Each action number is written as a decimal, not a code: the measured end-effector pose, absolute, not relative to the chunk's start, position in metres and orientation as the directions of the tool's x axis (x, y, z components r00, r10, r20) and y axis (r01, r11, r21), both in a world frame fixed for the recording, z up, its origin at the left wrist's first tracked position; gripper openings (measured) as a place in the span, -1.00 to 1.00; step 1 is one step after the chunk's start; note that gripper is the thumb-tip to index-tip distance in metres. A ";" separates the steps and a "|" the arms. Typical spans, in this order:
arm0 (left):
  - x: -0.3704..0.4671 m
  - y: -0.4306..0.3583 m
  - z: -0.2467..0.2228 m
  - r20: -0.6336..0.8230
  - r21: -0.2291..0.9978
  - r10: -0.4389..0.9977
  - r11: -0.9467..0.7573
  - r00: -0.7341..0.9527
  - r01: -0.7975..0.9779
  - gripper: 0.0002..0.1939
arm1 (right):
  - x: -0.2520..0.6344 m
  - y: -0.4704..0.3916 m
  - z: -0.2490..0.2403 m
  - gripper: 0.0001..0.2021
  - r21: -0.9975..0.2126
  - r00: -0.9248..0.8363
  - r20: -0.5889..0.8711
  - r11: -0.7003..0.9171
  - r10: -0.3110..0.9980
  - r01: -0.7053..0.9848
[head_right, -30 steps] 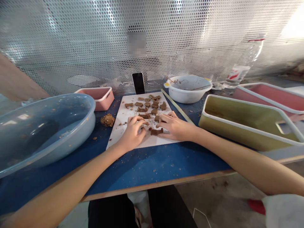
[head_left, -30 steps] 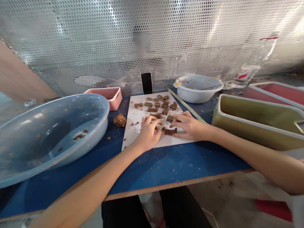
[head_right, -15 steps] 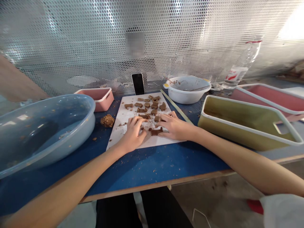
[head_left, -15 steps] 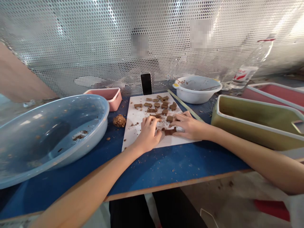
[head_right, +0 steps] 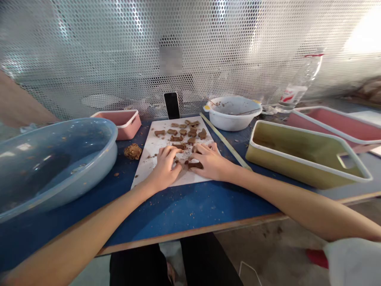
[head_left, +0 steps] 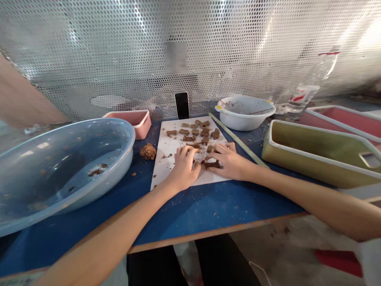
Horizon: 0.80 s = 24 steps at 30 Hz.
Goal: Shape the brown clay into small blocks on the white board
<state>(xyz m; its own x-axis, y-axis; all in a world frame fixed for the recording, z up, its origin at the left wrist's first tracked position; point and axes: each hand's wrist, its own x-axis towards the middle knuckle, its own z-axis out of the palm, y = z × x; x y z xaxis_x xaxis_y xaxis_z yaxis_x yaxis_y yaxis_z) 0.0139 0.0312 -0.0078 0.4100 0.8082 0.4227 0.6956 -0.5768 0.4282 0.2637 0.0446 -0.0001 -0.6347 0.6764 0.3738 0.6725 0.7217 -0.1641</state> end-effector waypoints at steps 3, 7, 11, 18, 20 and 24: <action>0.014 0.031 -0.007 0.432 0.431 0.807 -0.577 0.402 0.694 -0.67 | 0.260 0.042 0.002 -0.70 -0.180 -0.606 0.382 0.699 0.698 0.692; 0.014 0.032 -0.008 0.439 0.433 0.807 -0.576 0.395 0.693 -0.65 | 0.256 0.041 0.004 -0.73 -0.175 -0.598 0.399 0.698 0.695 0.695; 0.013 0.034 -0.010 0.459 0.427 0.798 -0.584 0.391 0.691 -0.66 | 0.263 0.045 0.004 -0.68 -0.145 -0.653 0.372 0.737 0.659 0.661; 0.013 0.034 -0.010 0.445 0.406 0.801 -0.580 0.401 0.707 -0.69 | 0.275 0.052 0.004 -0.62 -0.107 -0.696 0.373 0.774 0.614 0.625; 0.014 0.033 -0.008 0.429 0.385 0.795 -0.590 0.429 0.710 -0.73 | 0.276 0.051 0.007 -0.63 -0.123 -0.702 0.382 0.786 0.601 0.606; 0.015 0.031 -0.006 0.403 0.355 0.775 -0.622 0.486 0.698 -0.85 | 0.279 0.048 0.014 -0.68 -0.205 -0.676 0.417 0.787 0.608 0.581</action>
